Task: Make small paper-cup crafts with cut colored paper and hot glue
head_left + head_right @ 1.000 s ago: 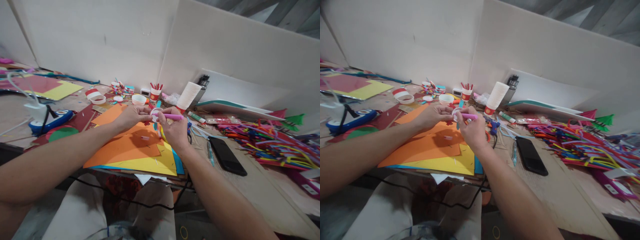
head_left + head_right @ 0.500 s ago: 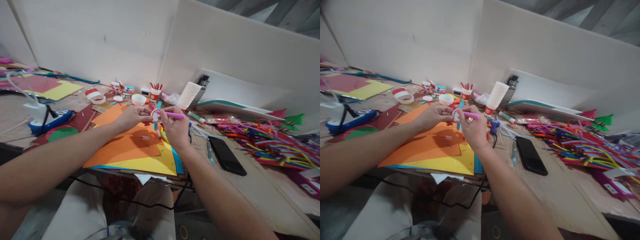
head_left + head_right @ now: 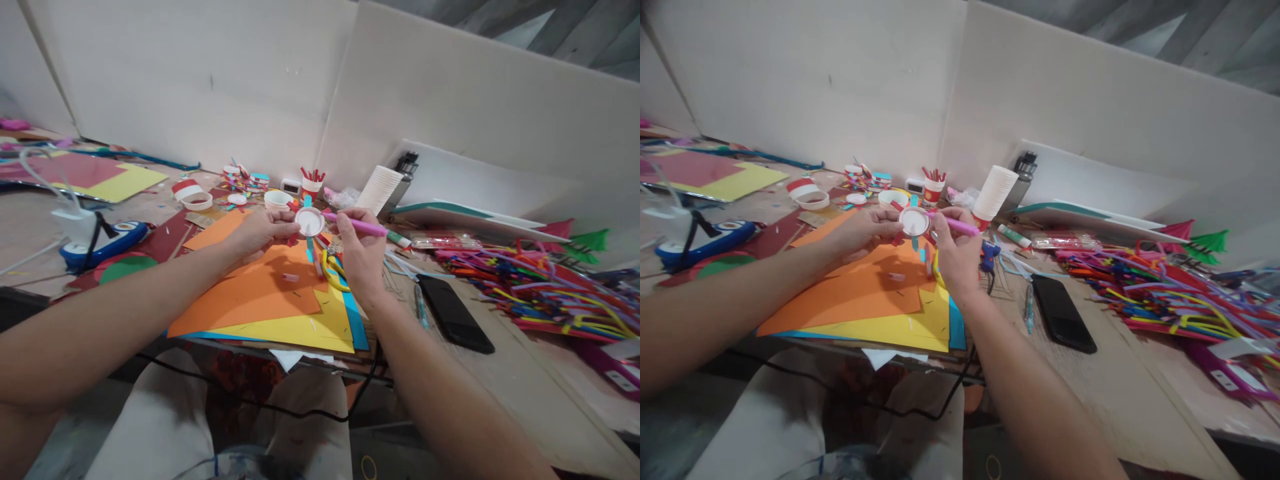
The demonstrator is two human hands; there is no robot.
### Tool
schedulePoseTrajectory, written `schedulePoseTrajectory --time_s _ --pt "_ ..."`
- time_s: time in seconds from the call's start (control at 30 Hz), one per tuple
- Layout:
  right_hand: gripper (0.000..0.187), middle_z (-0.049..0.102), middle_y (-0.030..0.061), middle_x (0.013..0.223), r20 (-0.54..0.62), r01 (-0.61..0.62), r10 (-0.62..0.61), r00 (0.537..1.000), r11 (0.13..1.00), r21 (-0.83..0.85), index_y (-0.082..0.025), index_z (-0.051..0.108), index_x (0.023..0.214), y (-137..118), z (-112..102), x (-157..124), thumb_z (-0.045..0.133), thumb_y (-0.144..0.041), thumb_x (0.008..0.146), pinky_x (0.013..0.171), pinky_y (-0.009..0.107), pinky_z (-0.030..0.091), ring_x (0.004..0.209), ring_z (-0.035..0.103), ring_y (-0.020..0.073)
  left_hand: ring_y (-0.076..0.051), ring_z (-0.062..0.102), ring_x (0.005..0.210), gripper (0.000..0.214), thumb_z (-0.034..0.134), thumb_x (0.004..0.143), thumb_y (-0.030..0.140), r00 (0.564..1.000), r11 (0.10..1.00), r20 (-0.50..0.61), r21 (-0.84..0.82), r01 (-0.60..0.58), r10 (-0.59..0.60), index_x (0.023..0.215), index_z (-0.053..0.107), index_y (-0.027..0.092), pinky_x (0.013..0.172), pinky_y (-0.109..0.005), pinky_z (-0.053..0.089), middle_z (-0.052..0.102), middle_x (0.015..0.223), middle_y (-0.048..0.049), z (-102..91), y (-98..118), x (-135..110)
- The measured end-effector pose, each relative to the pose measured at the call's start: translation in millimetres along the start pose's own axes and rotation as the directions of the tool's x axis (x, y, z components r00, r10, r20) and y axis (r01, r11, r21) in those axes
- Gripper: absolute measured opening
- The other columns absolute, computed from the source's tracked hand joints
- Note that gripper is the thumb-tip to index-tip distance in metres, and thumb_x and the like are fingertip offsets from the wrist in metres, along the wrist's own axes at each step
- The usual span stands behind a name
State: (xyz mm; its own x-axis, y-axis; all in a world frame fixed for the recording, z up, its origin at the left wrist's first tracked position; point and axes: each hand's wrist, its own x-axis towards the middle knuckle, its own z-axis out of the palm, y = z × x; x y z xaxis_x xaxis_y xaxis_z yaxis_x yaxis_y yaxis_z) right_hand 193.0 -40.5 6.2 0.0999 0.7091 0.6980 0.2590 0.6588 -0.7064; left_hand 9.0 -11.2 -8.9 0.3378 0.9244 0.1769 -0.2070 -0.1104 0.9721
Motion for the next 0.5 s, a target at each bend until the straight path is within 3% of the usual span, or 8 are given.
schedulePoseTrajectory --time_s 0.17,0.5 --pt "0.019 0.065 0.0022 0.085 0.056 0.035 -0.034 0.998 0.999 -0.029 -0.022 0.064 0.086 -4.8 1.8 -4.7 0.064 -0.041 0.086 0.072 0.033 0.053 0.079 0.063 0.0167 -0.012 0.065 0.077 0.028 0.078 0.066 0.027 1.0 0.998 0.001 -0.057 -0.017 0.017 0.089 0.07 0.013 0.066 -0.023 0.047 0.072 0.095 -0.0071 2.0 1.4 -1.4" --pt "0.022 0.066 0.0031 0.091 0.105 0.095 -0.086 0.991 0.992 -0.086 -0.023 0.066 0.095 3.5 2.4 -7.0 0.059 -0.043 0.09 0.073 0.032 0.054 0.082 0.064 0.0161 -0.012 0.063 0.07 0.034 0.077 0.066 0.032 1.0 0.998 -0.001 0.061 -0.029 0.029 0.093 0.07 0.013 0.068 -0.028 0.047 0.072 0.093 -0.0079 3.5 0.6 -3.1"
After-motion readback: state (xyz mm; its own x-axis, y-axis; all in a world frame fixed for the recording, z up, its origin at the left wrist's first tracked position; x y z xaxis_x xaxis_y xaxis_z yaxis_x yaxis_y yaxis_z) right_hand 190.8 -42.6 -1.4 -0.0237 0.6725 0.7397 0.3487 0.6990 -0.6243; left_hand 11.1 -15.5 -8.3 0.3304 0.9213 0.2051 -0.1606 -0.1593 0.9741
